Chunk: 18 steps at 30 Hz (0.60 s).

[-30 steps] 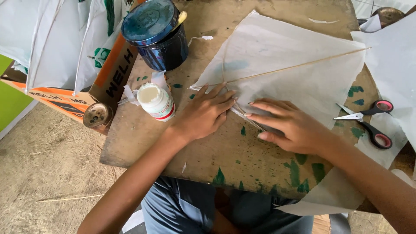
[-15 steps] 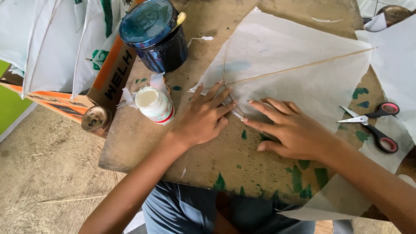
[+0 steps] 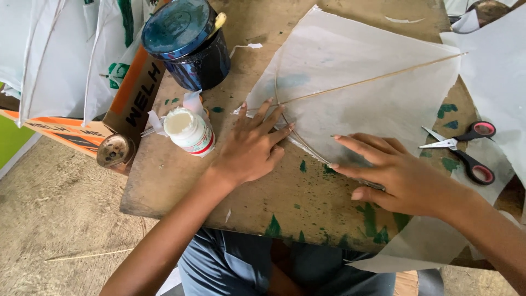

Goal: Assembling a kite by trimming paper with scissors and gluing it to a wooden frame.

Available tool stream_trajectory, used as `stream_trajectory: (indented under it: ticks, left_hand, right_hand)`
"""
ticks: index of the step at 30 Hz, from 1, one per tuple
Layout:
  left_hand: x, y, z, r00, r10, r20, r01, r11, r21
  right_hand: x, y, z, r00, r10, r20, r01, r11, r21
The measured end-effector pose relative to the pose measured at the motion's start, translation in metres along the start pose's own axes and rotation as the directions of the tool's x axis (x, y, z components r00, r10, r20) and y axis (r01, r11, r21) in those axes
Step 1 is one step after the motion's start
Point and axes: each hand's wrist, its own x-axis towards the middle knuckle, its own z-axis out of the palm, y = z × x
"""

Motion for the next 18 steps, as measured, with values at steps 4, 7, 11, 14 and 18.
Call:
stream_trajectory:
  ticks: [4, 7, 11, 14, 18]
  left_hand:
    - [0.003, 0.004, -0.003, 0.998, -0.014, 0.054, 0.016, 0.999, -0.041]
    - [0.004, 0.004, -0.005, 0.995, -0.025, 0.092, 0.027, 1.0, -0.014]
    - [0.003, -0.003, -0.007, 0.998, -0.011, 0.064, 0.015, 0.998, -0.069]
    - [0.0, -0.006, -0.007, 0.997, 0.009, 0.075, -0.002, 0.995, -0.103]
    - [0.0, -0.009, -0.007, 0.996, 0.011, 0.089, 0.003, 0.987, -0.159]
  right_hand:
    - [-0.001, 0.005, -0.002, 0.993, 0.085, 0.078, -0.088, 0.995, 0.038]
    - [0.013, 0.007, 0.003, 1.0, 0.022, -0.02, -0.024, 0.994, -0.109]
    - [0.042, 0.008, 0.013, 0.997, -0.059, -0.041, 0.049, 0.975, -0.218]
    - [0.064, 0.006, 0.019, 0.999, -0.036, -0.002, 0.034, 0.967, -0.254]
    - [0.079, 0.008, 0.021, 0.992, 0.054, 0.117, -0.02, 0.962, -0.273]
